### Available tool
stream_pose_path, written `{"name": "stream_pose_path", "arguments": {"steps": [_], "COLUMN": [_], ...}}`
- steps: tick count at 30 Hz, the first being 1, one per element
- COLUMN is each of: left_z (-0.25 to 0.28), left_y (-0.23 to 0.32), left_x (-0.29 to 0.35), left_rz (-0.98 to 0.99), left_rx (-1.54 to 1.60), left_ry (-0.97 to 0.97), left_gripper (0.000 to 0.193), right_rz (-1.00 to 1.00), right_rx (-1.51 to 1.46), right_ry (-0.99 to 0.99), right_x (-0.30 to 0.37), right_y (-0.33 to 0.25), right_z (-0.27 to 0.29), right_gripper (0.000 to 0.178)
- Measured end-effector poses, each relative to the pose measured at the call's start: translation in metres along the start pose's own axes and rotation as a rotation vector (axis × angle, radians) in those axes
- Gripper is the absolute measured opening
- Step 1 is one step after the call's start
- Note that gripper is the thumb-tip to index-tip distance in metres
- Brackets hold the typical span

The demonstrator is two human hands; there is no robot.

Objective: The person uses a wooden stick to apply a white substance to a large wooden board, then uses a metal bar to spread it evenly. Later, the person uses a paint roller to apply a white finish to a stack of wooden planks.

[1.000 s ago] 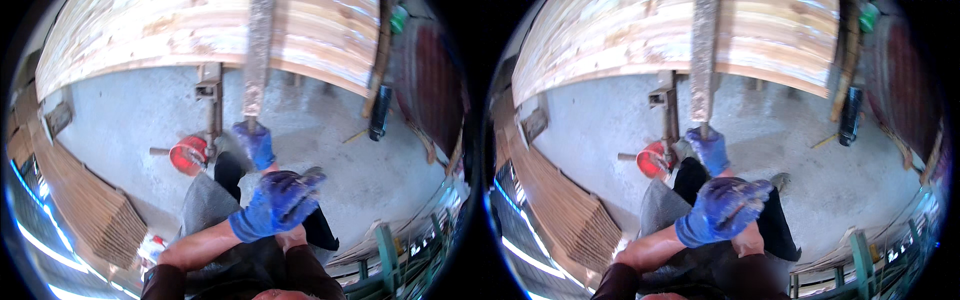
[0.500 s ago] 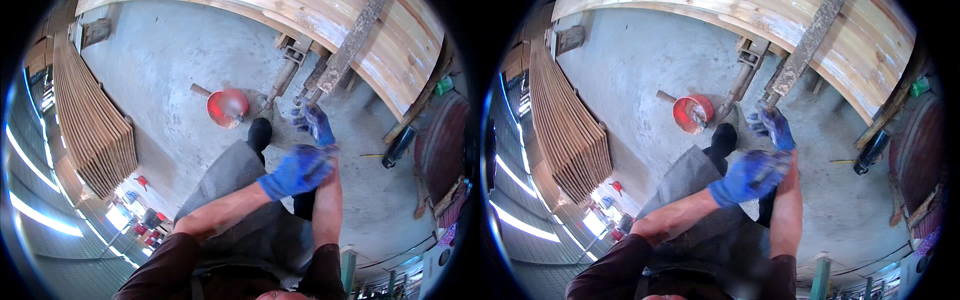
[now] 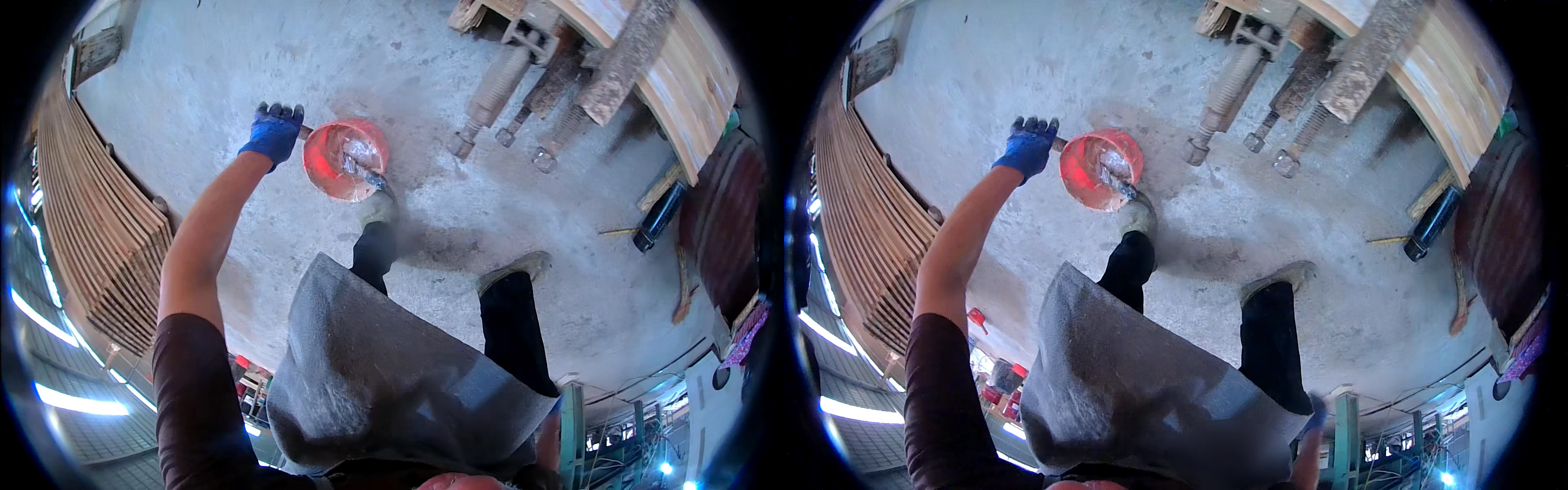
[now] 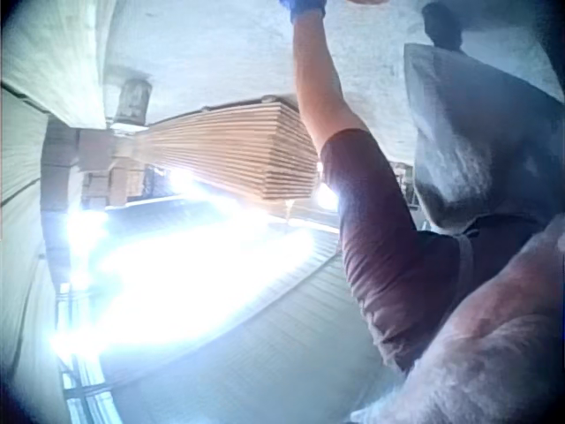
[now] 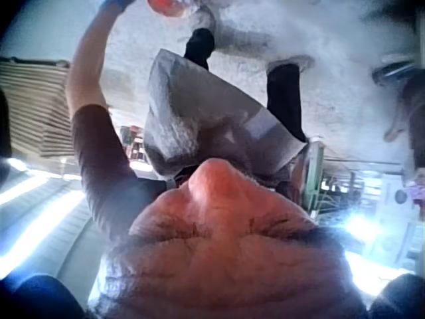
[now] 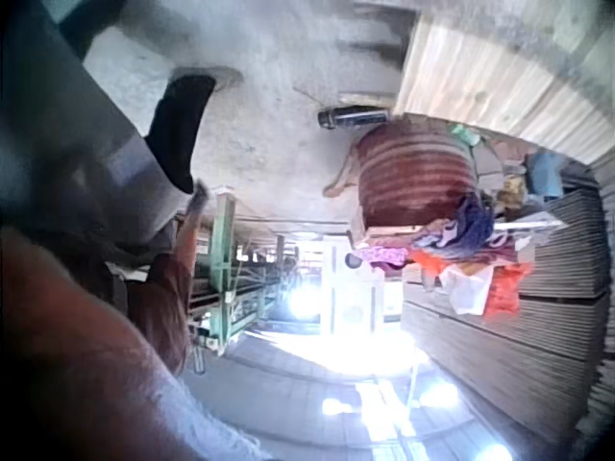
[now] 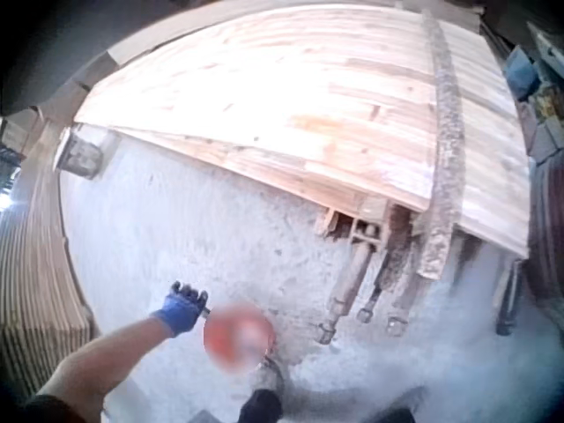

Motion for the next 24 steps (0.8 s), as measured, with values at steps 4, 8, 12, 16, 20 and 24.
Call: {"name": "stream_pose_path", "arguments": {"steps": [4,8,12,16,20,24], "left_z": [-0.046,-0.032,-0.030,0.059,0.101,0.081], "left_y": [-0.007,0.014,0.076,0.122,0.162,0.232], "left_x": [0.058,0.191,0.364,0.507,0.611,0.619], "left_rz": [0.010,0.372,0.976,1.535,1.755,1.900], "left_rx": [0.195,0.800,1.455,2.198,2.352,2.600], "left_ry": [-0.246,-0.255,-0.261,0.131,0.684,1.216], "left_gripper": [0.024,0.039,0.046,0.041,0.042,0.041], "right_rz": [-0.142,-0.040,0.148,0.390,0.835,1.202], "right_rx": [0.127,0.220,0.320,0.233,0.517,1.277], "right_ry": [-0.016,-0.088,-0.114,-0.139,-0.625,-1.205], "right_x": [0.070,0.123,0.146,0.146,0.321,0.586], "right_y": [0.061,0.037,-0.042,-0.196,-0.296,-0.088], "right_z": [-0.025,-0.031,-0.010,-0.031,-0.268,-0.368], "right_gripper": [0.029,0.030,0.032,0.035,0.045,0.041]}}
Point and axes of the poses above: each hand's wrist, its own x-axis away from the middle knuckle, its own z-axis out of the back of the hand, y = z × x, the point moved 3 cm from there along -x, towards the middle knuckle, and after that the axes turned 13 degrees about y, right-handed, at the moved point
